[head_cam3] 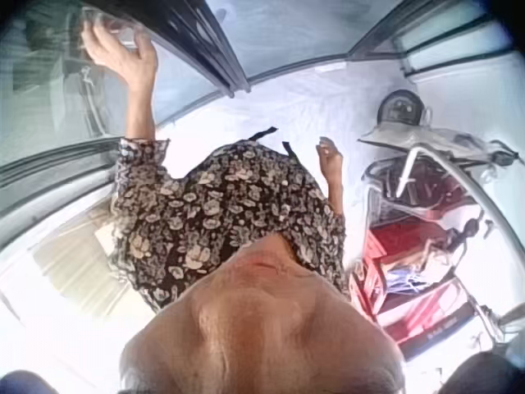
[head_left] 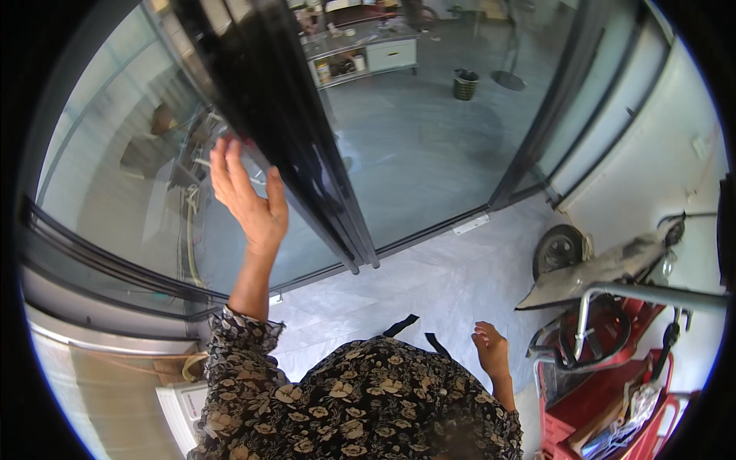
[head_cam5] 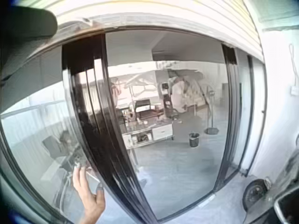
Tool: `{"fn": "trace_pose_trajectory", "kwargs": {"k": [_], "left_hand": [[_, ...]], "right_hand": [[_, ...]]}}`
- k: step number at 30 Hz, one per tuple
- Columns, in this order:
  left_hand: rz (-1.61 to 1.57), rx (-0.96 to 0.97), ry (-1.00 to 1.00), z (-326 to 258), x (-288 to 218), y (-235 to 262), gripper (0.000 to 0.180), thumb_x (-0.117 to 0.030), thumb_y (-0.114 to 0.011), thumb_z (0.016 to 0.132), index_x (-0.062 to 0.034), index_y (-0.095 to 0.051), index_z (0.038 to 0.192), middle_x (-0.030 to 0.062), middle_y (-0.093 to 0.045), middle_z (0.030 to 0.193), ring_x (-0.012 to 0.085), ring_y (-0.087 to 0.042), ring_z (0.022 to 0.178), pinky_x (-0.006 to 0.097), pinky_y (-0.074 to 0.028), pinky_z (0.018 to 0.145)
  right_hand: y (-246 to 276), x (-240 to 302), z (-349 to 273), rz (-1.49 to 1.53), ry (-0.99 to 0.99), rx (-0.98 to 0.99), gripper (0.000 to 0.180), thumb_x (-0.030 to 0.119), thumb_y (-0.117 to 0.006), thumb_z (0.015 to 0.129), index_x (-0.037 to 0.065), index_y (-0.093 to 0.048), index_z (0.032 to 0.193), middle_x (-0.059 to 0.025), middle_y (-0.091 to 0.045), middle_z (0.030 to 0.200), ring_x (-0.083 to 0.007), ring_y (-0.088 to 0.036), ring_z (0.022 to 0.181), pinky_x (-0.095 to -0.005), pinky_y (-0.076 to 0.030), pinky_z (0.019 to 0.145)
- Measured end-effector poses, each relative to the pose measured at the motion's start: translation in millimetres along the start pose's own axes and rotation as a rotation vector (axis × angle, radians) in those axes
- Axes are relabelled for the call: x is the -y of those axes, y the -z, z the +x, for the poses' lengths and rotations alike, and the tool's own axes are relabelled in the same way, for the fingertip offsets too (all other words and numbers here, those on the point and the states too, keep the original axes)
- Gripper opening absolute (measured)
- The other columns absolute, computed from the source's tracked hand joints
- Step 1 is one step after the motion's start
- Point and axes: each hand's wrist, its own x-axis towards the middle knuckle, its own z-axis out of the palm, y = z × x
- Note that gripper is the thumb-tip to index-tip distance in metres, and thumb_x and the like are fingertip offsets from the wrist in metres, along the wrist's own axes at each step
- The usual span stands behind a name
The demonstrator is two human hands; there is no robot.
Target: The person secures a transparent plastic cover onto the frame of a red three-wheeled vehicle. They retrieve a pair of scissors from inside a room and use them to cut a white cord. The person then ties the cord around the canopy frame and fastens a black strap to hold the cover in place.
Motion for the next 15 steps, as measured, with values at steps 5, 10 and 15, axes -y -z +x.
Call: {"fn": "trace_pose_trajectory", "kwargs": {"k": [5,10,15], "left_hand": [[-0.224,-0.100,0.231,5.1,63.6,-9.2,0.074,-0.016,-0.068,0.081,0.0026,-0.028,0.140,0.0245,-0.038,0.137,0.0384,-0.035,0.127,0.043,-0.031,0.103],[-0.216,-0.327,0.188,22.1,100.2,-56.1,0.078,-0.018,-0.074,0.072,-0.0052,-0.033,0.137,0.0241,-0.039,0.131,0.0382,-0.042,0.113,0.045,-0.036,0.095],[-0.153,-0.349,0.142,28.8,95.1,-73.1,0.077,-0.020,-0.074,0.071,0.0001,-0.036,0.135,0.0255,-0.048,0.122,0.0402,-0.047,0.111,0.043,-0.038,0.095]], "right_hand": [[-63.2,-4.7,23.7,0.005,0.061,0.172,0.026,0.009,-0.064,0.083,0.000,-0.060,0.108,-0.0176,-0.068,0.092,-0.0253,-0.068,0.082,-0.0322,-0.055,0.069],[-109.0,-2.9,40.4,-0.056,0.087,0.355,0.027,0.013,-0.064,0.084,0.001,-0.061,0.108,-0.0169,-0.068,0.092,-0.0260,-0.068,0.083,-0.0329,-0.054,0.070],[-127.4,11.6,96.6,-0.252,0.193,0.620,0.029,0.019,-0.061,0.086,0.003,-0.059,0.110,-0.0180,-0.067,0.095,-0.0306,-0.066,0.086,-0.0365,-0.052,0.075]]}}
